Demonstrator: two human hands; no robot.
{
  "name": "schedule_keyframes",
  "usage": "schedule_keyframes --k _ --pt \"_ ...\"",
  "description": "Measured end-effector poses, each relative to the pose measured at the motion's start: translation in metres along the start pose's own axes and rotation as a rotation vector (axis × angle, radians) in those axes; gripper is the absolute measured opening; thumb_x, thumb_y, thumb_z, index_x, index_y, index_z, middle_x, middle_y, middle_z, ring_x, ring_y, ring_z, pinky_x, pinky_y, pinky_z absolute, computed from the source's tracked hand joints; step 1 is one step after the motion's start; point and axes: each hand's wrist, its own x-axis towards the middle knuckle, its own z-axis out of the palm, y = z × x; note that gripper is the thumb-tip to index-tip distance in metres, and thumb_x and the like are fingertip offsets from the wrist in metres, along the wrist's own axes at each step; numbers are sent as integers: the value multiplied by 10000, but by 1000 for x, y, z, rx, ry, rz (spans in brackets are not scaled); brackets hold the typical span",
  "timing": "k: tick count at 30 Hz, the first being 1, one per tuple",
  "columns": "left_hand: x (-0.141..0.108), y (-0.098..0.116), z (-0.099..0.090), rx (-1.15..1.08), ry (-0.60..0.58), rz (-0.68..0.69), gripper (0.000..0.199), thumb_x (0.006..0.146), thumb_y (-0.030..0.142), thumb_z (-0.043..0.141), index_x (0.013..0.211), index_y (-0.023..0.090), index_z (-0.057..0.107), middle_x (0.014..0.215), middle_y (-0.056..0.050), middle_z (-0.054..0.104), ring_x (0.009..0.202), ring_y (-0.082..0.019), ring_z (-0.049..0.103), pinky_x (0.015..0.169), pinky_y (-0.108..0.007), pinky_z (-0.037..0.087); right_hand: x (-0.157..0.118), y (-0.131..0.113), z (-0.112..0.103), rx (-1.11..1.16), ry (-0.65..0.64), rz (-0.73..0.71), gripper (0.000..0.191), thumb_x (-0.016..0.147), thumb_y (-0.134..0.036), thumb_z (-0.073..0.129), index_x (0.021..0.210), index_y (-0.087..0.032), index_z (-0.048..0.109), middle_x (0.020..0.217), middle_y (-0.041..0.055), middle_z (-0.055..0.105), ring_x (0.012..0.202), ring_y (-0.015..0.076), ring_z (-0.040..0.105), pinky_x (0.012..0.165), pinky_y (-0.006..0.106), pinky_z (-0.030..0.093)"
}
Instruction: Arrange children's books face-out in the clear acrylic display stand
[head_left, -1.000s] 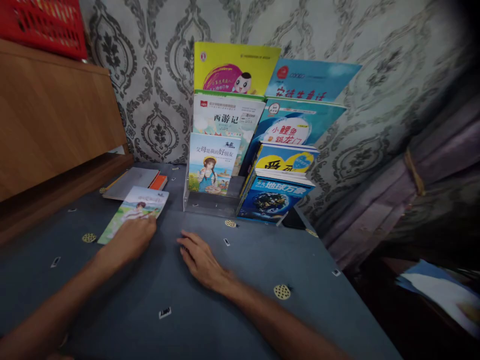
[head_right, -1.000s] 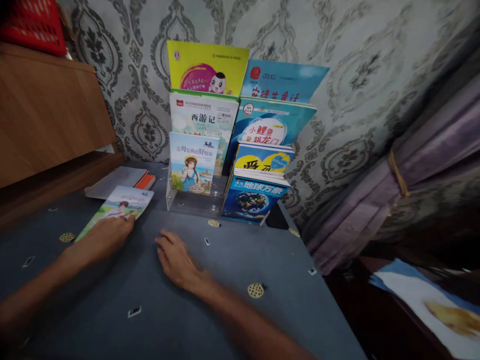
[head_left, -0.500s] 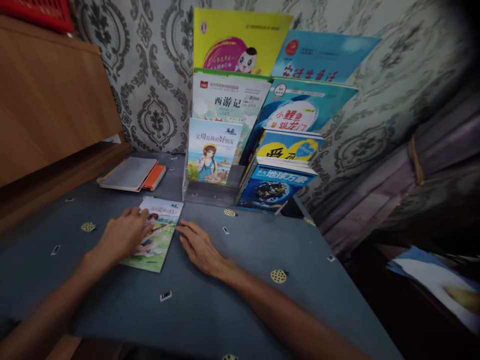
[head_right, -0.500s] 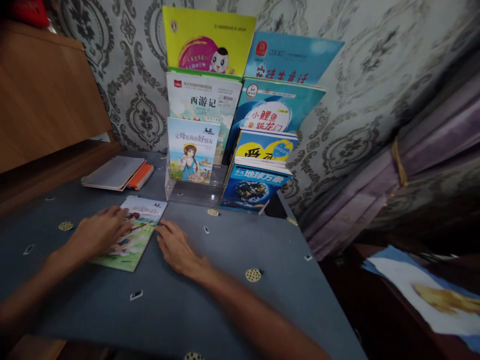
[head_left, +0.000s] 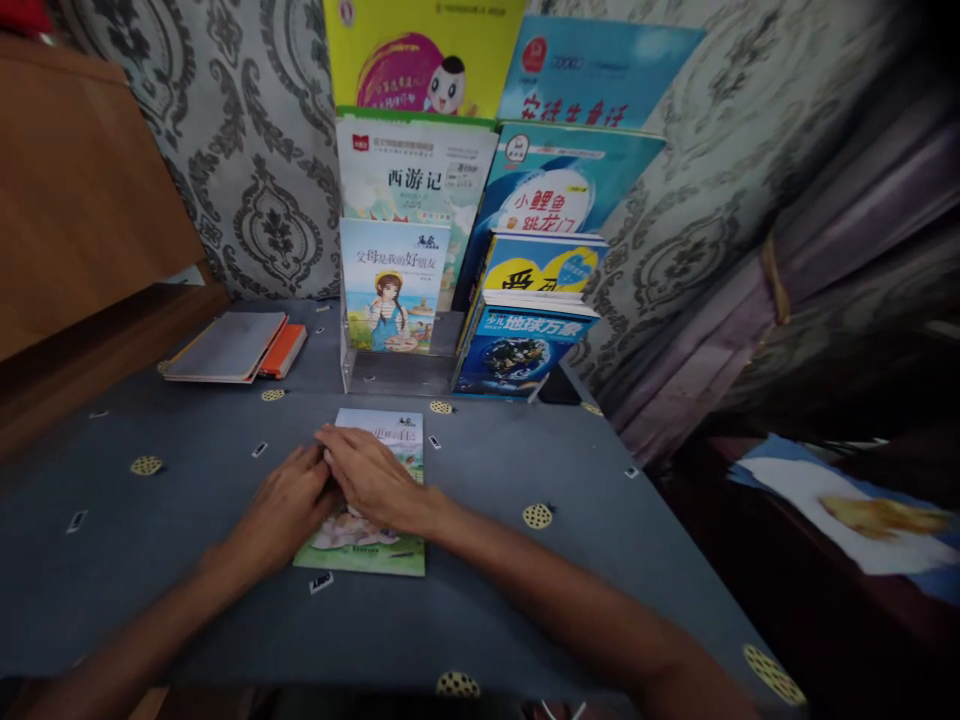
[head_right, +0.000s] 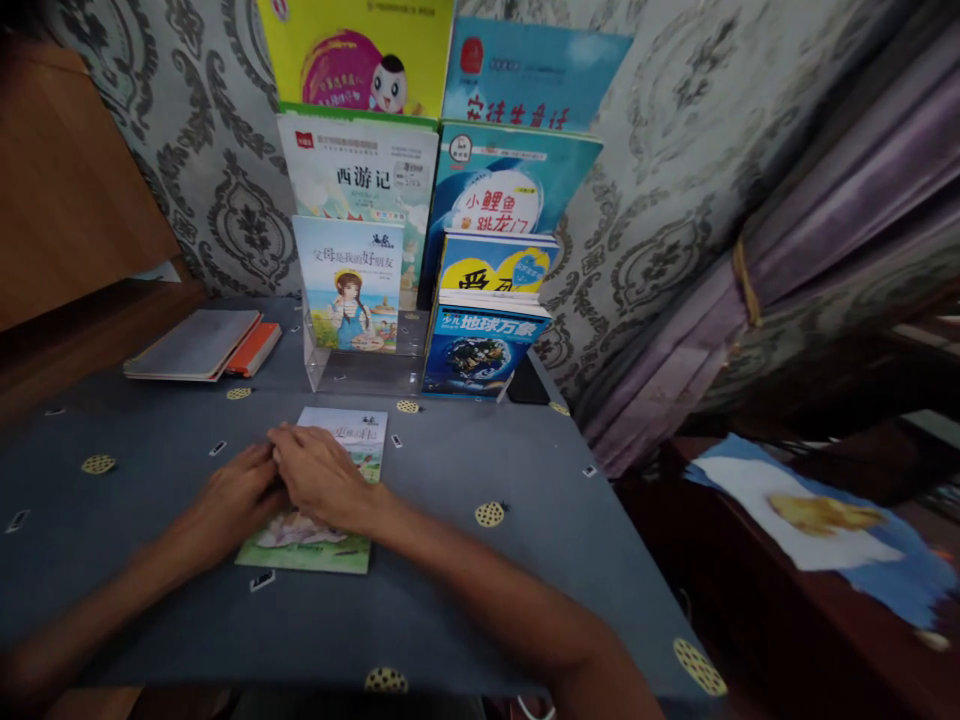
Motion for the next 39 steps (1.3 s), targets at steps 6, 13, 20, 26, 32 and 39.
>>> schedule_keyframes --k 6,13,20,26,32,39 --pt "-5 4 3 5 17 59 284 956 273 476 1117 230 706 1145 -101 746 1054 -275 683 982 -429 550 10 21 5 -11 -78 60 429 1075 -366 424 1415 -127 533 1459 175 609 1408 237 538 1184 424 432" --pt "-9 3 0 43 19 82 366 992 336 450 1220 197 699 1310 -117 706 1181 -289 642 1035 -439 529 -24 65 -16 -103 -5 225 393 1021 -245 499 1398 -156 564 1485 193 580 1445 284 495 1219 550 358" --pt "21 -16 -3 -69 47 188 377 980 370 459 1212 166 674 1249 -139 718 1202 -306 614 1036 -481 513 -68 70 -41 -178 -32 306 467 1046 -260 430 1504 -178 470 1571 153 496 1511 253 397 1259 543 294" --pt "56 -34 11 -140 123 209 347 976 297 415 1199 174 651 1258 -131 715 1231 -292 605 1090 -500 471 -62 24 -35 -198 -149 183 430 1061 -339 475 1438 -141 529 1511 164 563 1513 270 390 1266 556 238" --pt "58 -38 26 -157 235 217 328 970 237 404 1160 168 663 1196 -135 734 1194 -288 619 1070 -490 482 -51 -28 -11 -127 -377 -182 404 1086 -337 438 1443 -178 540 1520 100 569 1503 215 404 1284 512 199" --pt "58 -38 28 -137 226 205 334 975 234 405 1177 164 662 1201 -149 729 1230 -301 596 1061 -504 482 -61 -32 -14 161 -412 -242 302 1077 -278 484 1296 -186 670 1398 68 678 1409 157 523 1261 409 257"
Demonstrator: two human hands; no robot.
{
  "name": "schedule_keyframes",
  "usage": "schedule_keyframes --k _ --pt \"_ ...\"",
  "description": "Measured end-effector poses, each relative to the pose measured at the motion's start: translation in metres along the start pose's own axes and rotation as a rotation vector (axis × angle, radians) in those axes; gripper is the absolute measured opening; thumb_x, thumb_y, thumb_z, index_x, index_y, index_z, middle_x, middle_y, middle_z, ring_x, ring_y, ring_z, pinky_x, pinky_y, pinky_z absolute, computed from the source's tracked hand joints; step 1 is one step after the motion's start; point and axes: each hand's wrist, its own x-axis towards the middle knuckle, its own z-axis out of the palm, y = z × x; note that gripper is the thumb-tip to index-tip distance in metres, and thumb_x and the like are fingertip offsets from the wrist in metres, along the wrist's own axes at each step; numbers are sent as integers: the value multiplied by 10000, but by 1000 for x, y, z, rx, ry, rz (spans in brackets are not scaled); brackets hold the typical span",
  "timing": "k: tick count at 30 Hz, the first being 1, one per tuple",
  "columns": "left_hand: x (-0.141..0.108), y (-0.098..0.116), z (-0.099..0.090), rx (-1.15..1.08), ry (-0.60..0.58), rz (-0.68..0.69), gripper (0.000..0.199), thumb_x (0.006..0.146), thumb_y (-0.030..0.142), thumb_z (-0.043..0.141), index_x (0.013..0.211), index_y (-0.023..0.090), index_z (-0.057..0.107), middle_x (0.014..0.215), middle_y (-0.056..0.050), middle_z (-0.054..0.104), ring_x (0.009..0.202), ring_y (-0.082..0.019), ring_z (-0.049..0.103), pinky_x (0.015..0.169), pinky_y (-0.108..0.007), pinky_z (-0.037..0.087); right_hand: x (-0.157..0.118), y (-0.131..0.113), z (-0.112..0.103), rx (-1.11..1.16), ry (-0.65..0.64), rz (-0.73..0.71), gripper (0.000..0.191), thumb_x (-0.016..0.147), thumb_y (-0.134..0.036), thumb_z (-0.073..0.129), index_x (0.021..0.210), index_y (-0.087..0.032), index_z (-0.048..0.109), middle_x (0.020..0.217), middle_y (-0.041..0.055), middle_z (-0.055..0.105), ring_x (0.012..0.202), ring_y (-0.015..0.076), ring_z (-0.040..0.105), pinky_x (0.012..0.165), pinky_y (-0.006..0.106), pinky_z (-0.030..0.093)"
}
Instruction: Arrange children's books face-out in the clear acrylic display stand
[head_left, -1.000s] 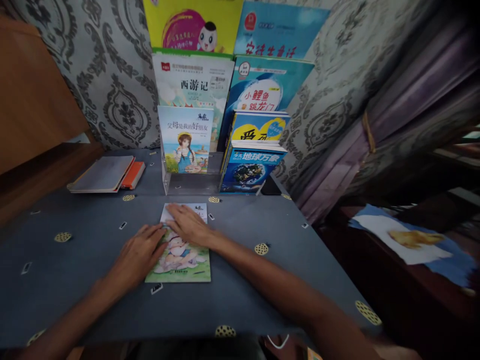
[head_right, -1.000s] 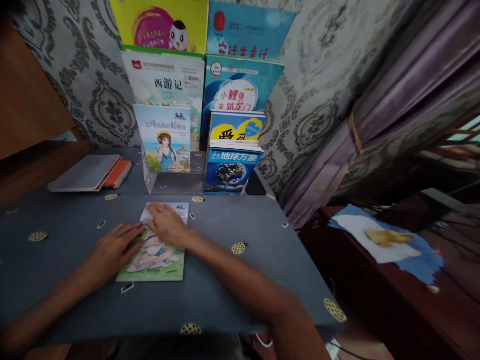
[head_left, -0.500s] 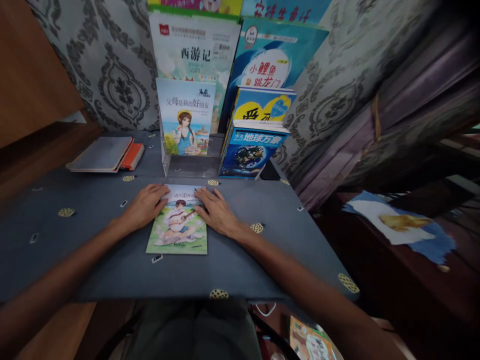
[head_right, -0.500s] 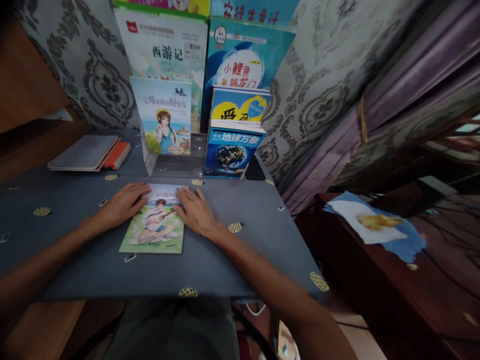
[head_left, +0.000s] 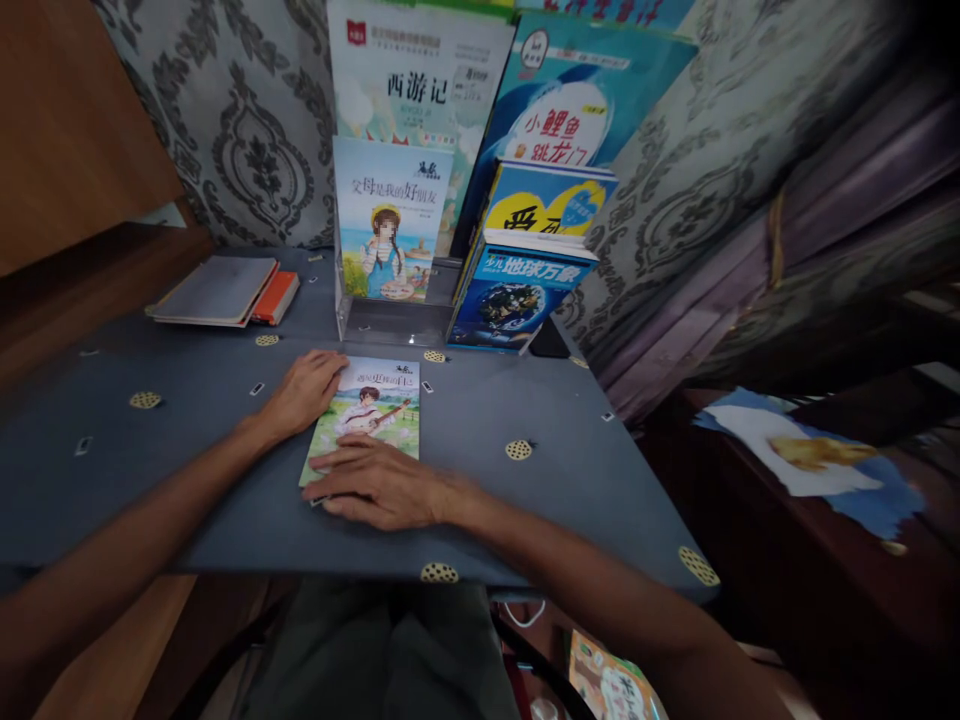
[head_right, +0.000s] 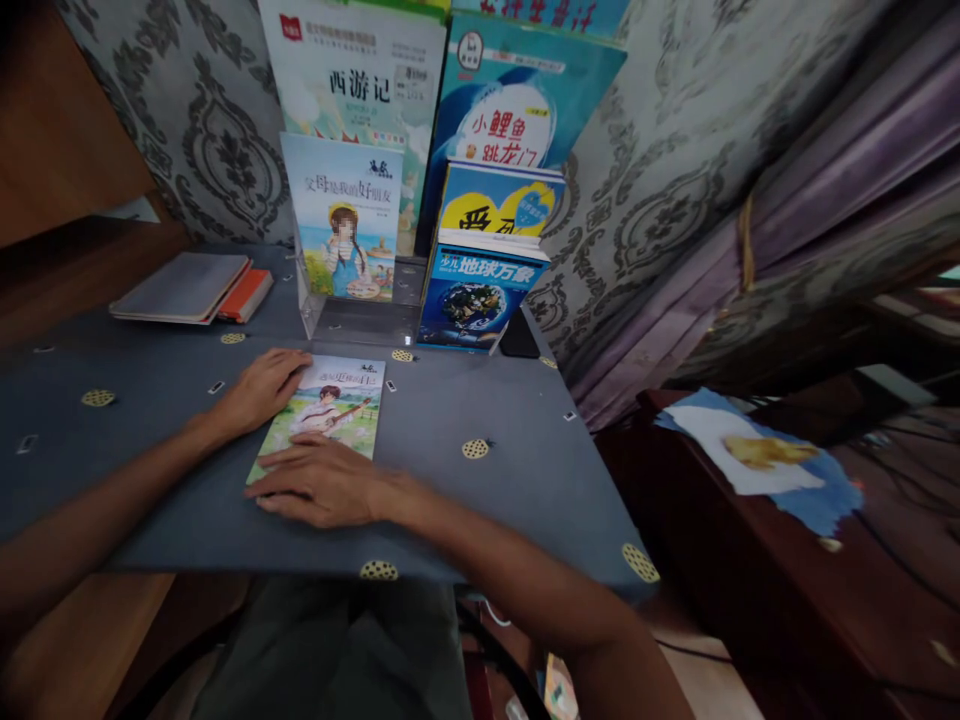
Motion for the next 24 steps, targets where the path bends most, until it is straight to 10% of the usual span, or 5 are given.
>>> schedule_keyframes --k 9,16,24 --pt "2 2 -3 -1 15 13 311 962 233 406 1134 185 661 1166 -117 739 1158 -282 634 1019 -481 517 -18 41 -19 727 190 275 385 985 -481 577 1017 -152 775 887 63 795 636 115 673 684 272 554" --pt "4 3 -2 19 15 44 318 969 245 395 1108 178 673 1160 -131 737 1114 -287 651 1013 -487 524 -26 90 -32 502 630 419 296 944 -406 608 949 -167 782 1008 80 796 973 211 730 909 352 559" --pt "3 10 -6 25 -154 142 407 1023 315 371 1283 197 661 1381 -102 678 1431 -300 479 1190 -544 345 -31 110 -34 80 682 565 363 908 -76 516 1155 -195 753 1211 67 768 1129 216 707 1068 418 504"
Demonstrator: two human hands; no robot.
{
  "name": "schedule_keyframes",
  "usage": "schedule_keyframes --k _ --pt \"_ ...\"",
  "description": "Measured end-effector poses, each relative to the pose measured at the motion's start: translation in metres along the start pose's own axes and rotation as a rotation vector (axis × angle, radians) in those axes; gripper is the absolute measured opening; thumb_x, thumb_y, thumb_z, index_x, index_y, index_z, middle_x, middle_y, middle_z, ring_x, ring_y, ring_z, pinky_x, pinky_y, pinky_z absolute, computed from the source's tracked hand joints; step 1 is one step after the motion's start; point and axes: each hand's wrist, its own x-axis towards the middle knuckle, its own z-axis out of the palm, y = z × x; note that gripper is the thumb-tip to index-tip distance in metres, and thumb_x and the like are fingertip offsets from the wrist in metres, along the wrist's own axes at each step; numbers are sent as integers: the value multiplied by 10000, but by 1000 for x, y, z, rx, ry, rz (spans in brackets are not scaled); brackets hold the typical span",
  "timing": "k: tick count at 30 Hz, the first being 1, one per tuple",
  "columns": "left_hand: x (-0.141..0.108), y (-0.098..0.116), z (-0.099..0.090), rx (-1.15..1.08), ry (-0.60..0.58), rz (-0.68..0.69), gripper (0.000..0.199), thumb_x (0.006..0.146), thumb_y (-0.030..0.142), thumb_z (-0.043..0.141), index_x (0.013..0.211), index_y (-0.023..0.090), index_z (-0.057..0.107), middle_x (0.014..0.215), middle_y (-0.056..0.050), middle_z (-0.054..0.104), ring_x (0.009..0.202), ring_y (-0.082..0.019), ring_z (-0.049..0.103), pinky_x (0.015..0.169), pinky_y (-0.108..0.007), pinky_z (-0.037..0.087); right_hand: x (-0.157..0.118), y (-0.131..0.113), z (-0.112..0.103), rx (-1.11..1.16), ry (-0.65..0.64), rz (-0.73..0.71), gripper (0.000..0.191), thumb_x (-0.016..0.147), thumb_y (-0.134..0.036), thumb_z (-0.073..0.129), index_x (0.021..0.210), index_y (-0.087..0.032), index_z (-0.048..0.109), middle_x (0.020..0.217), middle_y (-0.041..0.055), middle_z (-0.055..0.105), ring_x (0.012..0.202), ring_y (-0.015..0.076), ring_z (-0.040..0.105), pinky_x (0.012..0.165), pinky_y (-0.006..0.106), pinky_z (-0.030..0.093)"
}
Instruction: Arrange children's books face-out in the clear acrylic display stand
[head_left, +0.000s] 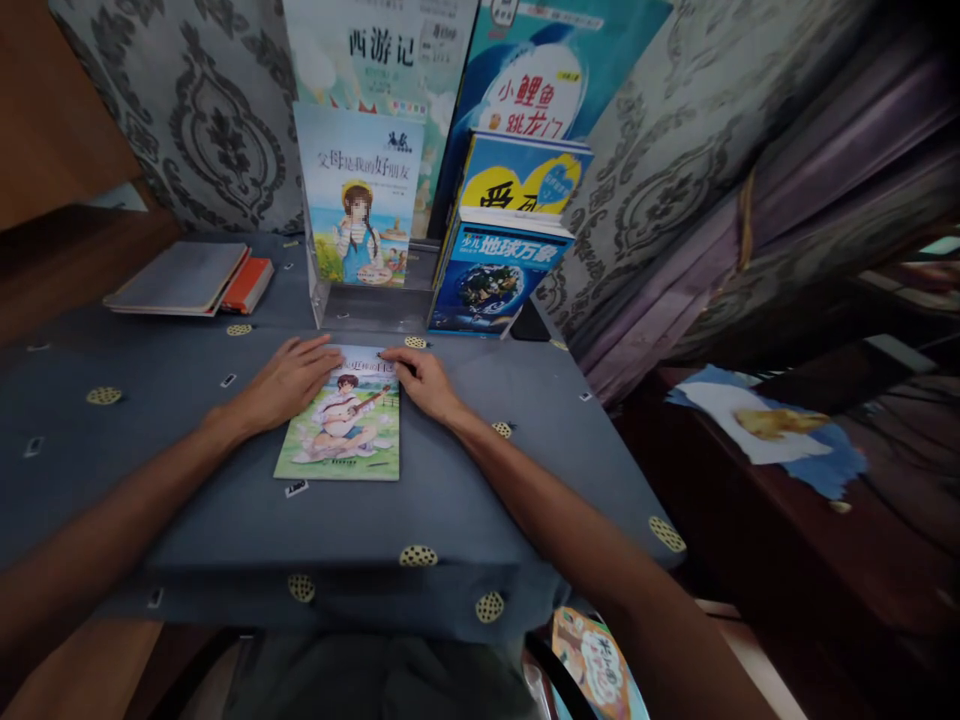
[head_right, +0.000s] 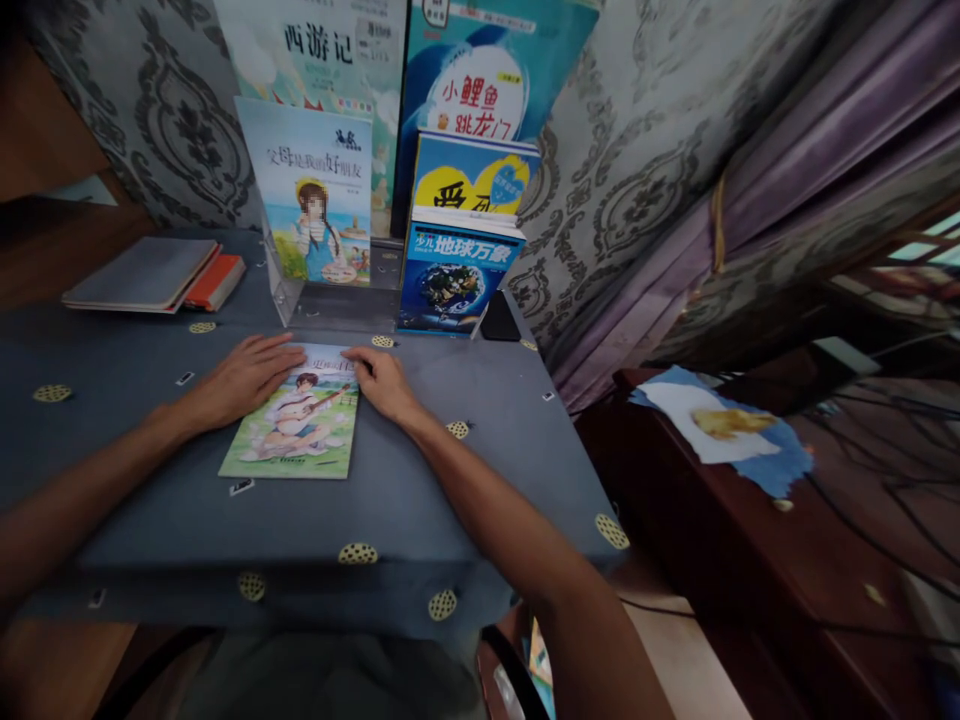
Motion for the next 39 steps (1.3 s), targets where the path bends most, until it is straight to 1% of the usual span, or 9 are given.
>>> schedule_keyframes --k 4,8,11,14,18,23,31,35,39 --pt "-7 37 -5 -119 -166 150 443 1050 357 366 1415 260 596 1513 -50 585 1519 -270 367 1269 -543 177 -2 -1 -3 -41 -43 -32 389 930 -78 488 1197 -208 739 1275 64 743 1237 213 666 1121 417 472" --pt "-23 78 -9 -287 -299 295 411 1044 359 442 1430 383 583 1561 23 530 1546 -234 323 1299 -527 97 -3 -2 -5 -70 -72 -47 397 940 -97 490 1237 -213 726 1291 66 735 1252 215 658 1139 419 460" --pt "-33 96 -15 -364 -333 313 423 1024 321 519 1423 453 572 1571 51 512 1530 -225 358 1304 -524 95 -4 -2 -5 -93 -66 -64 405 940 -99 491 1248 -227 720 1309 57 728 1275 216 645 1145 430 456" --pt "-38 102 -21 -402 -305 304 434 1007 304 560 1406 474 581 1554 54 531 1517 -228 382 1302 -534 110 -5 -3 -3 -113 -64 -82 395 949 -96 487 1246 -216 718 1326 74 717 1325 221 612 1147 430 453" --pt "-39 97 -21 -434 -261 268 384 1009 388 556 1387 394 622 1518 3 576 1486 -231 436 1296 -522 160 -9 -8 1 -189 -81 -108 365 954 -83 497 1250 -160 697 1352 125 694 1367 231 575 1164 433 434" --pt "-40 77 -6 -352 -63 -10 436 1042 425 413 1378 255 636 1484 -83 609 1450 -253 482 1238 -521 310 -14 -14 6 -312 -109 -138 361 957 -77 498 1265 -148 673 1398 148 660 1421 246 516 1189 464 401" --pt "-34 29 9 -76 65 -370 592 975 499 407 1412 130 562 1542 -200 519 1479 -348 422 1212 -564 323 -17 -23 5 -349 -113 -126 322 989 -128 503 1256 -162 680 1413 171 639 1428 278 502 1181 497 399" --pt "-32 23 15 -20 106 -393 592 972 487 391 1423 131 534 1474 -206 578 1446 -361 456 1185 -588 344 -19 -25 5 -376 -117 -147 300 1004 -184 525 1264 -186 675 1422 157 635 1426 279 503 1180 525 394" --pt "-32 24 15 -54 140 -370 575 970 491 388 1414 159 539 1428 -176 614 1398 -339 507 1158 -547 390 -21 -26 5 -421 -135 -161 330 1005 -227 548 1301 -126 651 1481 206 576 1457 305 465 1189 529 389"
